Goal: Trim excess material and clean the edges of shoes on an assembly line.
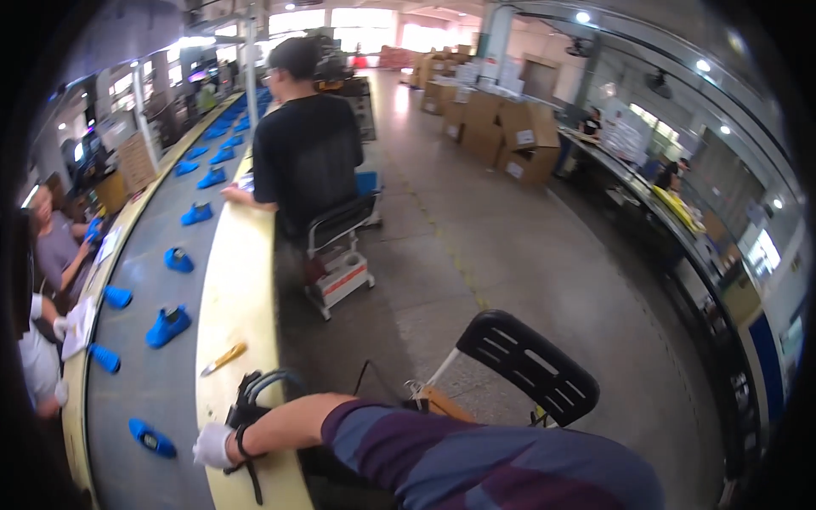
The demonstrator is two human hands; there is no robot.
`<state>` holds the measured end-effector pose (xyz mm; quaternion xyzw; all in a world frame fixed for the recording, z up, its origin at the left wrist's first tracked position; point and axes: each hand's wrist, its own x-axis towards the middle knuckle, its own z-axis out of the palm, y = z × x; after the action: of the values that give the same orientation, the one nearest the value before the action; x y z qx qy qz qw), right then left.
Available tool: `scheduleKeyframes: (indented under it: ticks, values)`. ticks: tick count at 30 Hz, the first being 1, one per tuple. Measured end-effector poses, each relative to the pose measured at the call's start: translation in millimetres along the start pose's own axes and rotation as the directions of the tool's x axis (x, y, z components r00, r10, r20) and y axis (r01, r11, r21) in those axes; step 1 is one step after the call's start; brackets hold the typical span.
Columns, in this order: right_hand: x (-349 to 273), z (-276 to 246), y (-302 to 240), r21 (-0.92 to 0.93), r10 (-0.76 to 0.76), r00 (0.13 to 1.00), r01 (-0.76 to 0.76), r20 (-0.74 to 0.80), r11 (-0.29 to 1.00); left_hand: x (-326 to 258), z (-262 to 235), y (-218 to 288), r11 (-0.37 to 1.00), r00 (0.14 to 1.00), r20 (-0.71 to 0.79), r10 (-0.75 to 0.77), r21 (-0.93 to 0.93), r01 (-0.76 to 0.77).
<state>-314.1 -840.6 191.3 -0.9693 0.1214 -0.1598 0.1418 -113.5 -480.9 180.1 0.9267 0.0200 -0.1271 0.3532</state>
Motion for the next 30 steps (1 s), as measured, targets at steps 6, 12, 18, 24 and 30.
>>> scheduleKeyframes:
  ticks: [6, 12, 18, 24, 30]
  values:
    - [-13.4, 11.0, 27.4, -0.001, -0.024, 0.992, 0.024, -0.127, 1.000, 66.6, 56.1, -25.1, 0.958, 0.991, 0.048, 0.125, 0.253, -0.133]
    - [-16.8, 13.2, 38.6, 0.467, 0.028, 1.000, -0.029, 0.009, 0.884, 54.8, 111.7, -3.1, 0.737, 0.971, -0.137, 0.198, 0.673, -0.055]
    - [-1.0, 55.2, 37.9, 0.704, 0.041, 0.998, -0.058, 0.041, 0.708, 54.4, 126.5, -1.4, 0.480, 0.951, -0.207, 0.228, 0.874, 0.075]
    - [2.8, 63.9, 30.4, 0.575, -0.058, 0.983, 0.148, -0.172, 0.805, 61.3, 116.4, -26.1, 0.453, 0.893, -0.279, 0.352, 0.886, 0.099]
    - [-11.4, 23.2, 29.0, 0.772, 0.023, 0.995, -0.091, 0.098, 0.629, 45.4, 112.2, -16.8, 0.554, 0.950, -0.248, 0.188, 0.826, 0.106]
